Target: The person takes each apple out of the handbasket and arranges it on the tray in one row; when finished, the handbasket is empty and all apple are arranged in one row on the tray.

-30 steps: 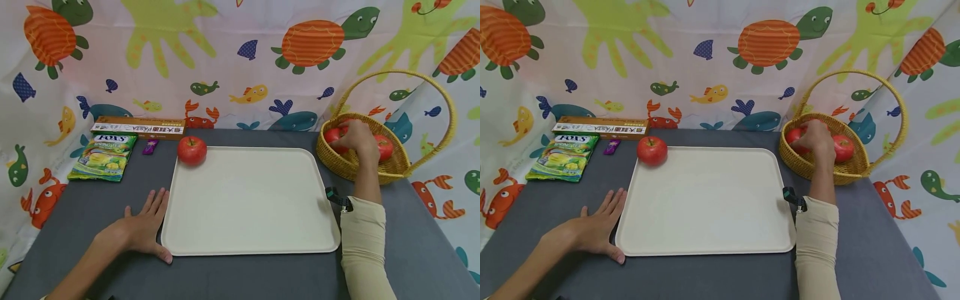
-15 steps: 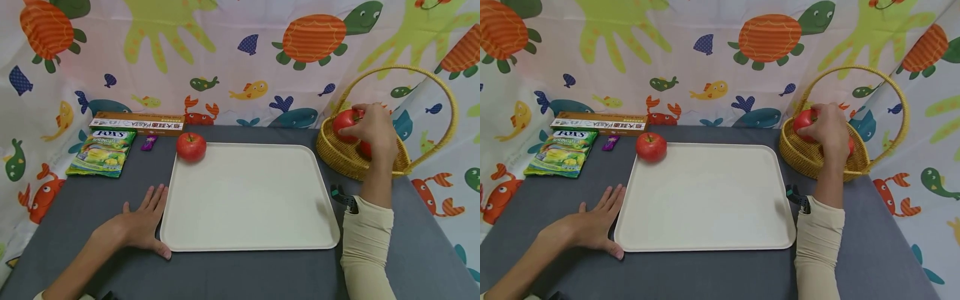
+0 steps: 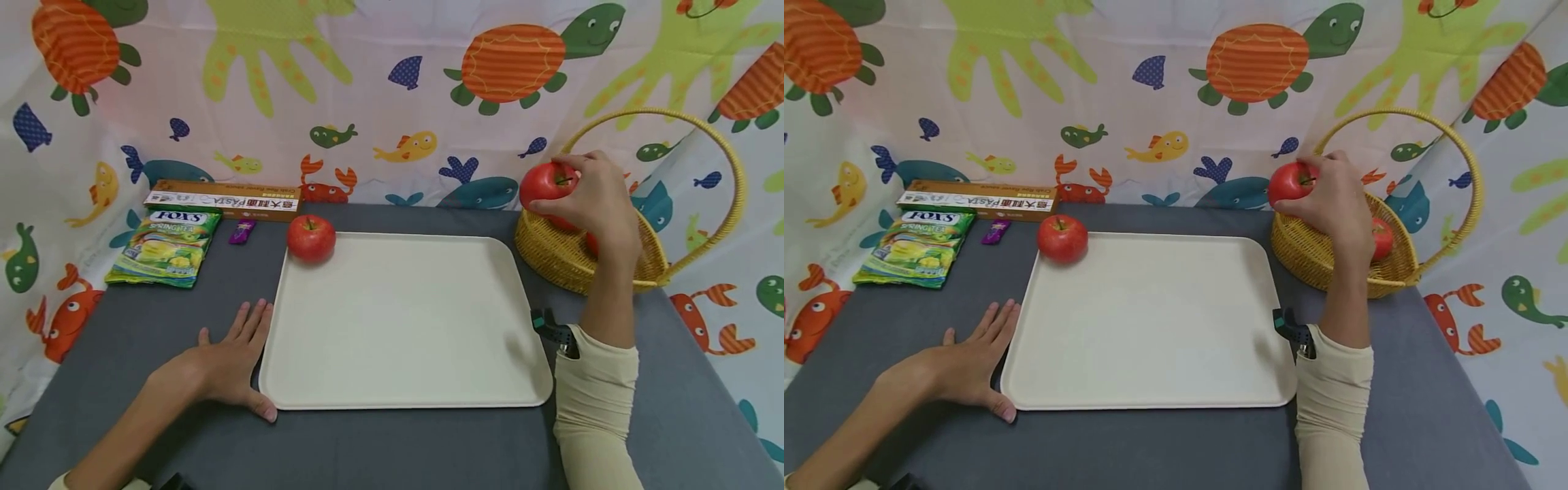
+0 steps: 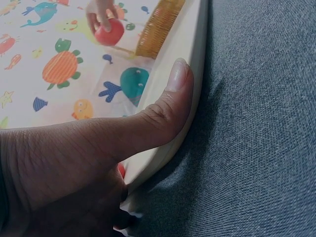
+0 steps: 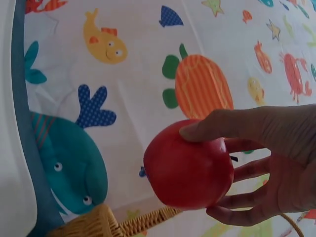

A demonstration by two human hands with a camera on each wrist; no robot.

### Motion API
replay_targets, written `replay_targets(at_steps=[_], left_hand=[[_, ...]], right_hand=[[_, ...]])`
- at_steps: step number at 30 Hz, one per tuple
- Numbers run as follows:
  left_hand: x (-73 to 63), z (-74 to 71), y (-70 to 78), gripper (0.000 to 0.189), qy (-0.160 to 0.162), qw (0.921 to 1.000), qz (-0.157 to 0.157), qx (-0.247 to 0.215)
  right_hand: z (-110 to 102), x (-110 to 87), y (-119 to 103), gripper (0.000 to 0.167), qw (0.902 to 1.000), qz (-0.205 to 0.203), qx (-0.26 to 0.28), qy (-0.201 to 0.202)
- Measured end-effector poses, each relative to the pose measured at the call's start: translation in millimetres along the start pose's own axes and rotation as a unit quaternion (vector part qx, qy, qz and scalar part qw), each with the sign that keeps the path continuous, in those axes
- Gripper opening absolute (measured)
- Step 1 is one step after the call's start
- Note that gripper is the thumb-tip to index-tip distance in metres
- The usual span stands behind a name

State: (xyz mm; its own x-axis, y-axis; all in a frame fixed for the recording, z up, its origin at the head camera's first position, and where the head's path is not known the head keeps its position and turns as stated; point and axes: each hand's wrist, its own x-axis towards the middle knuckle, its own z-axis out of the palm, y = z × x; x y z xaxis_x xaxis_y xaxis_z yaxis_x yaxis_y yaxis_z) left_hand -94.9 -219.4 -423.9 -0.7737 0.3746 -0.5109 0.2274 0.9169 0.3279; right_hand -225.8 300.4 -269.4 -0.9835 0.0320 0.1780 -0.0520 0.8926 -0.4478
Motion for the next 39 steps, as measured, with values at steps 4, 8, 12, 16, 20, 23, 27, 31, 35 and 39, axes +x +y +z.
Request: replay_targets(at_steps=[4,8,12,16,20,23,27,31,35,39], left_hand=[[5.9,7.9,-10.2,0.178,0.014,0.9999,0.001,0.007],[8.1,11.1,-13.9,0.177,0.019,0.9998,0.004,0.008],[8.0,9.6,-13.2,0.175,0.015,0.9998,0.006,0.006],[7.3,8.2,-12.0,0.175,0.015,0.9999,0.006,0.005],[4.9,5.3,-7.2,0.174,0.008,1.0,0.001,0.001],[3.6,3.8,-5.1,0.173,0.005,1.0,0.006,-0.002],[5.8,7.7,-8.2,0.176,0.009,0.9999,0.0,0.005],[5.4,8.7,-8.9,0.176,0.02,0.9998,0.006,0.003],[2.1,5.8,-6.1,0.174,0.013,0.9999,0.007,-0.005],[-1.3,1.0,-1.2,0.173,0.003,0.9999,0.004,-0.01]], right_hand=[[6.3,-3.2,-16.7,0.08,0.9994,-0.027,0.023,0.001],[16.6,-6.6,-37.5,0.078,0.9967,-0.061,0.052,0.009],[31.1,-8.2,-57.4,0.076,0.9926,-0.098,0.069,0.018],[49.2,-5.6,-72.4,0.075,0.9887,-0.129,0.076,0.0],[70.9,-4.0,-84.9,0.076,0.9842,-0.155,0.082,-0.027],[87.9,-5.6,-93.8,0.075,0.9802,-0.17,0.092,-0.042],[111.4,-7.2,-103.9,0.075,0.9764,-0.184,0.099,-0.055],[133.1,-6.7,-111.5,0.076,0.975,-0.186,0.094,-0.076],[151.7,-6.6,-116.1,0.076,0.9727,-0.189,0.084,-0.105],[167.2,-6.5,-118.1,0.077,0.9708,-0.191,0.078,-0.123]])
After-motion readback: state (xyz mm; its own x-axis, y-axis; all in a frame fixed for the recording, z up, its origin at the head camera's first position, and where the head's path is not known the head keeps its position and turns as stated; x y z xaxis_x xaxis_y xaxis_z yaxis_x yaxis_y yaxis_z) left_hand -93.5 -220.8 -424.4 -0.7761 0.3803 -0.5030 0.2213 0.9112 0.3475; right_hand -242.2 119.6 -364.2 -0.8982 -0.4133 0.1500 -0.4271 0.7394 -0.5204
